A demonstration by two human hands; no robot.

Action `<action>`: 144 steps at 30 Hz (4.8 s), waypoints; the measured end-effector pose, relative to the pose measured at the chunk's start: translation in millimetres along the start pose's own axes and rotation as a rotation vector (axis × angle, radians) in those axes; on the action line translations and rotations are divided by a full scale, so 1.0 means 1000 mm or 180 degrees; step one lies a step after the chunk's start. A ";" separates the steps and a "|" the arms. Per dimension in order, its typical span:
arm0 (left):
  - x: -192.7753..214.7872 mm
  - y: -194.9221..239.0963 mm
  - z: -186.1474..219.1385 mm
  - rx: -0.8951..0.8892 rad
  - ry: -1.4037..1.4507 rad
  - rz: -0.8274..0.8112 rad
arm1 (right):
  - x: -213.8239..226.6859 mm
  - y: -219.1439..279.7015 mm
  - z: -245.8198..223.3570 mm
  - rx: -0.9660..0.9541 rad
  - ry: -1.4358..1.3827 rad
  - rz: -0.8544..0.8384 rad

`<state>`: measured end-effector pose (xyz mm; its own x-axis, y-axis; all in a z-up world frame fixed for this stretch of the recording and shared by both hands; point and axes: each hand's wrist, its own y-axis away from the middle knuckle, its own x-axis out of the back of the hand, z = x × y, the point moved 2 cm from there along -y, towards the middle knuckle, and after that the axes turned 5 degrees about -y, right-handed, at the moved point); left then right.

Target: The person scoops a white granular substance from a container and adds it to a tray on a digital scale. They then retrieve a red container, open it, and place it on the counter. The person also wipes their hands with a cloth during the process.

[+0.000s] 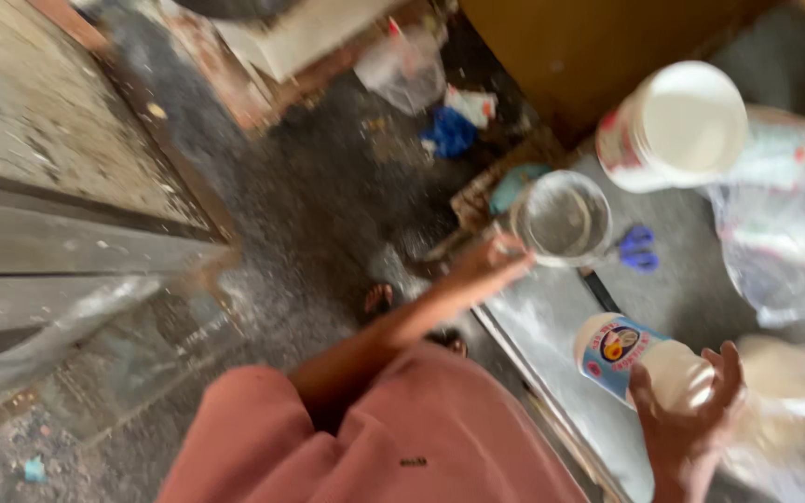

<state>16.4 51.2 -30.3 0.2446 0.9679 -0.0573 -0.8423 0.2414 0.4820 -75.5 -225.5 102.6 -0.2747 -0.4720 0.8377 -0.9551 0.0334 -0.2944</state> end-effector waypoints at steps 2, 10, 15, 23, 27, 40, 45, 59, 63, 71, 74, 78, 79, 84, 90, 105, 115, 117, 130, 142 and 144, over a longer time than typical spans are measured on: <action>0.006 0.004 0.010 0.0274 0.0429 -0.0489 | -0.019 -0.018 -0.042 -0.0002 -0.1418 -0.0227; 0.090 0.047 0.054 -0.0643 0.2390 -0.1630 | -0.067 -0.078 -0.157 0.1446 -0.1667 -0.0317; 0.136 0.098 0.087 -0.1058 0.0505 -0.0102 | -0.103 -0.105 -0.190 0.0629 -0.3423 -0.0599; 0.183 0.122 0.101 -0.2067 -0.0917 0.0629 | -0.195 -0.130 -0.185 -0.1771 -0.4472 -0.1402; 0.232 0.090 0.111 -0.2311 -0.1895 0.0366 | -0.248 -0.146 -0.187 -0.2392 -0.4558 -0.1639; 0.421 -0.012 0.076 -0.0589 0.0024 0.0359 | -0.283 -0.176 -0.288 -0.1519 -0.2602 -0.0449; 0.469 -0.047 0.076 -0.0683 -0.1838 0.1393 | -0.281 -0.170 -0.292 -0.1945 -0.1873 -0.0355; 0.515 -0.137 0.132 -0.1045 -0.1524 0.1685 | -0.382 -0.319 -0.287 -0.1463 -0.2393 -0.1059; 0.532 -0.166 0.146 -0.1105 -0.1642 0.1912 | -0.382 -0.368 -0.277 -0.0976 -0.1881 -0.0958; 0.572 -0.250 0.182 -0.0981 -0.1751 0.1324 | -0.360 -0.380 -0.270 -0.1192 -0.1380 -0.0106; 0.587 -0.302 0.192 -0.1334 -0.1918 0.0981 | -0.362 -0.355 -0.283 -0.1992 -0.1352 0.0249; 0.603 -0.385 0.174 -0.0920 -0.1832 0.0315 | -0.378 -0.313 -0.314 -0.2682 -0.1431 0.0482; 0.605 -0.402 0.166 -0.0874 -0.1932 0.0292 | -0.380 -0.305 -0.322 -0.2824 -0.1369 0.0447; 0.611 -0.439 0.120 -0.0574 -0.2046 0.0178 | -0.383 -0.263 -0.359 -0.3129 -0.1516 0.0866; 0.542 -0.431 0.086 -0.0586 -0.2283 -0.0397 | -0.376 -0.208 -0.385 -0.3879 -0.1285 0.1243; 0.327 -0.250 0.041 -0.0709 -0.1885 -0.1480 | -0.273 0.000 -0.331 -0.3976 -0.1276 0.1950; 0.136 -0.127 0.054 -0.2046 -0.1478 -0.1599 | -0.188 0.153 -0.306 -0.3949 -0.1028 0.2884; 0.106 -0.111 0.074 -0.2742 -0.1440 -0.1558 | -0.182 0.165 -0.299 -0.3878 -0.1014 0.2961; -0.095 -0.044 0.028 -0.2710 -0.1731 -0.2615 | -0.100 0.201 -0.184 -0.3970 -0.0484 0.2482; -0.233 -0.067 0.003 -0.2315 -0.3551 -0.2413 | 0.066 0.177 -0.006 -0.3672 -0.0245 0.1581; -0.244 -0.066 0.002 -0.2042 -0.3886 -0.2554 | 0.078 0.176 0.018 -0.3726 -0.0226 0.1485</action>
<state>13.1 -200.6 -46.2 0.6592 0.0235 0.7516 -0.2881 0.9311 0.2236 -263.3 -272.1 107.9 -0.6396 -0.2501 0.7269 -0.3052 0.9505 0.0585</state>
